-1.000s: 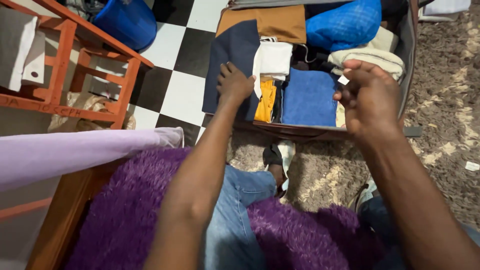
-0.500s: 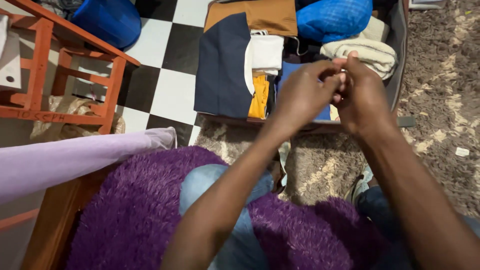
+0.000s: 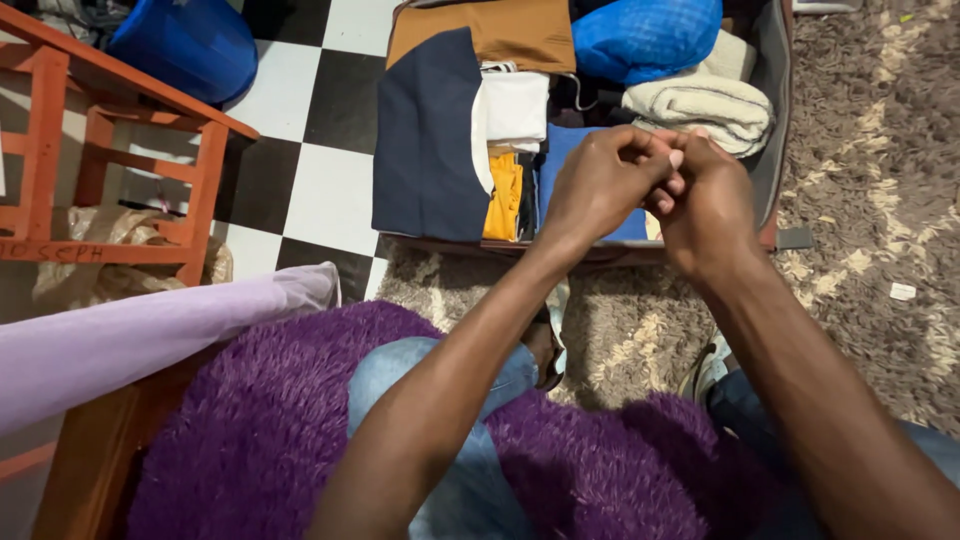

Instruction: The recorder folds various small items of clothing on a rug and then packs them neatly into an open suitcase.

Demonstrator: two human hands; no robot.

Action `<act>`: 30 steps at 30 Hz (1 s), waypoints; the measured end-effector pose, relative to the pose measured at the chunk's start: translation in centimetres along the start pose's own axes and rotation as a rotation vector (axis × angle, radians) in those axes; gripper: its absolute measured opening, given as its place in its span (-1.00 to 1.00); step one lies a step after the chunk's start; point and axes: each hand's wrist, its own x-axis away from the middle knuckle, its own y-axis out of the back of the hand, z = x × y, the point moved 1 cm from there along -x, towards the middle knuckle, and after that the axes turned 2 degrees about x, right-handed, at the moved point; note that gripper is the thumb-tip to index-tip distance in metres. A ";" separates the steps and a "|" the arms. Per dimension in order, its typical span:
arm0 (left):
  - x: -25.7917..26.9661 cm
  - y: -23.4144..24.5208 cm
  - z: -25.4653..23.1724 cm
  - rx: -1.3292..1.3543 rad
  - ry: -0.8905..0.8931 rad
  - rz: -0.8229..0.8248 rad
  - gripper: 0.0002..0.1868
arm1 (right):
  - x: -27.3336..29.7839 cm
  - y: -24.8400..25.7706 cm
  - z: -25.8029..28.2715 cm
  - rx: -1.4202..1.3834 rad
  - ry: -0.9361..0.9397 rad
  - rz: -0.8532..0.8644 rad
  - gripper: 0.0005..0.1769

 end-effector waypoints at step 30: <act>-0.1 -1.4 0.7 0.066 -0.175 0.285 -0.70 | 2.8 0.5 3.7 0.075 0.034 -0.076 -0.69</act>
